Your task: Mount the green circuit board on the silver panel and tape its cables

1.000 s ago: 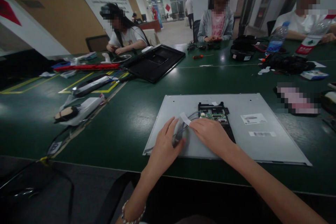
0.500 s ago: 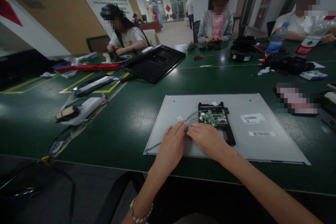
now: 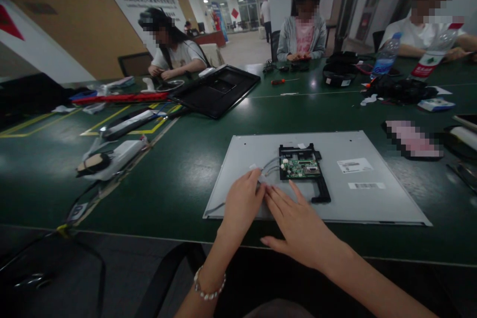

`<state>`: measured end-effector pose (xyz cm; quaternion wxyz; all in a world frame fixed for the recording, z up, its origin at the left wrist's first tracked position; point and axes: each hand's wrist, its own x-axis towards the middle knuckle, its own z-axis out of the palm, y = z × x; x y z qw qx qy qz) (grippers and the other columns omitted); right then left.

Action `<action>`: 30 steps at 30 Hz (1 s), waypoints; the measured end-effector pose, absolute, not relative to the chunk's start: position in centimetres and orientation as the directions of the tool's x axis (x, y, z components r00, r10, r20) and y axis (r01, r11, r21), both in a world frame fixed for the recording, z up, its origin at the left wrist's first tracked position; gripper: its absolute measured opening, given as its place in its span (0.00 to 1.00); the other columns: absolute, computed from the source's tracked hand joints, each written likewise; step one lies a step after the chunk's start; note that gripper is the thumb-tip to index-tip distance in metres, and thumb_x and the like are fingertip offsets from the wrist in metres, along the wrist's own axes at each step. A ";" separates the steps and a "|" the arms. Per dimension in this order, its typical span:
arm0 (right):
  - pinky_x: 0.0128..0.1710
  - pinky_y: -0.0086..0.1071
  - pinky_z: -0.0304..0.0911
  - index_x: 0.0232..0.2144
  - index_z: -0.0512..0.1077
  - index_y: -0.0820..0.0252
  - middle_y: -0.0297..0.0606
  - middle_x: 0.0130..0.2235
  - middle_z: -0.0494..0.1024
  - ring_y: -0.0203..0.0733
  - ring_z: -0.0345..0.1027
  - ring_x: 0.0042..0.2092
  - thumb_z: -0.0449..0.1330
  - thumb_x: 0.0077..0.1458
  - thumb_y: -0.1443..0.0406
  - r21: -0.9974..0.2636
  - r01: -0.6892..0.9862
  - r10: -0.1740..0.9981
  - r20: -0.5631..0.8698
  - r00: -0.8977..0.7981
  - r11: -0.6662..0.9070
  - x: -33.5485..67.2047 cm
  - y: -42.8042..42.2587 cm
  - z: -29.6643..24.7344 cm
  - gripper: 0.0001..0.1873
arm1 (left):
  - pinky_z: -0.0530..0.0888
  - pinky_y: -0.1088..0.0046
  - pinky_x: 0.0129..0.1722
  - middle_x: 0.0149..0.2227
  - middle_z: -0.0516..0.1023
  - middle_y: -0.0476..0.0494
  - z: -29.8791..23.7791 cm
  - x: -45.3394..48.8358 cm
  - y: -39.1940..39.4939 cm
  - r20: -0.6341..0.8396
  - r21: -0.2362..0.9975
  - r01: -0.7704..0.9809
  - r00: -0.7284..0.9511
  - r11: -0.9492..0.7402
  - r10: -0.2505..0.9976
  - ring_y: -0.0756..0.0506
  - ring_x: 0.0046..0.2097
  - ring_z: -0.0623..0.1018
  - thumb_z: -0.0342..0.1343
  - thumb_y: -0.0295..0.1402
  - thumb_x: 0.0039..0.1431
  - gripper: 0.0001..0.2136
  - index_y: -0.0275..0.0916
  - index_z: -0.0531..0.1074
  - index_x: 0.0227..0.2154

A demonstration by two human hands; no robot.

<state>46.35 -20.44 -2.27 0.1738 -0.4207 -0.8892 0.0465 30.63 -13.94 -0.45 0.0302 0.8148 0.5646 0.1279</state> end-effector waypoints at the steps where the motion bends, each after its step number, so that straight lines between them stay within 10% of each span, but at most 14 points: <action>1: 0.67 0.60 0.44 0.66 0.56 0.68 0.55 0.65 0.62 0.54 0.54 0.67 0.56 0.63 0.55 -0.241 0.727 0.764 0.257 -0.591 0.643 46.6 -20.6 -2.0 0.36 | 0.73 0.64 0.44 0.41 0.78 0.39 -0.4 30.6 -13.9 0.175 0.199 0.911 0.329 -0.361 0.928 0.41 0.45 0.78 0.51 0.26 0.64 0.05 0.38 0.68 0.41; 6: 0.64 0.54 0.56 0.64 0.63 0.52 0.42 0.63 0.68 0.52 0.60 0.64 0.55 0.63 0.57 -0.395 0.731 0.830 0.238 -0.504 0.557 51.0 -20.5 0.2 0.28 | 0.72 0.60 0.47 0.45 0.78 0.39 -0.4 30.4 -13.7 0.166 0.234 0.900 0.336 -0.368 0.927 0.38 0.48 0.77 0.56 0.32 0.62 0.09 0.38 0.68 0.44; 10: 0.56 0.49 0.66 0.62 0.65 0.46 0.43 0.65 0.65 0.54 0.59 0.65 0.51 0.65 0.53 -0.603 0.780 0.976 0.214 -0.046 0.169 59.1 -18.7 0.8 0.25 | 0.70 0.54 0.54 0.52 0.75 0.36 -1.0 30.4 -13.7 0.218 0.333 0.866 0.315 -0.373 0.924 0.37 0.54 0.74 0.58 0.31 0.60 0.16 0.38 0.67 0.50; 16: 0.62 0.48 0.53 0.64 0.64 0.48 0.52 0.67 0.61 0.56 0.53 0.67 0.52 0.63 0.48 -0.793 0.557 0.931 -0.037 0.362 -0.248 70.4 -16.3 -2.9 0.30 | 0.63 0.54 0.63 0.63 0.64 0.33 -0.8 28.5 -13.2 0.381 0.560 0.701 0.256 -0.442 0.888 0.39 0.64 0.65 0.53 0.32 0.64 0.22 0.39 0.61 0.59; 24: 0.57 0.39 0.60 0.62 0.67 0.53 0.61 0.65 0.62 0.53 0.58 0.65 0.54 0.63 0.50 -0.957 0.127 0.918 -0.204 0.341 -0.260 73.5 -16.7 -5.0 0.29 | 0.63 0.56 0.63 0.67 0.60 0.33 -0.2 20.1 -9.7 0.081 0.853 0.514 0.037 -0.088 0.996 0.40 0.68 0.61 0.47 0.40 0.67 0.25 0.41 0.57 0.64; 30: 0.56 0.44 0.61 0.66 0.60 0.52 0.63 0.65 0.61 0.55 0.60 0.63 0.47 0.66 0.49 -0.964 0.021 0.906 -0.240 0.349 -0.264 72.3 -16.5 -3.2 0.31 | 0.72 0.65 0.56 0.57 0.73 0.32 1.2 18.0 -7.4 -0.107 0.927 0.374 0.191 0.029 0.976 0.45 0.59 0.73 0.37 0.41 0.72 0.23 0.40 0.58 0.64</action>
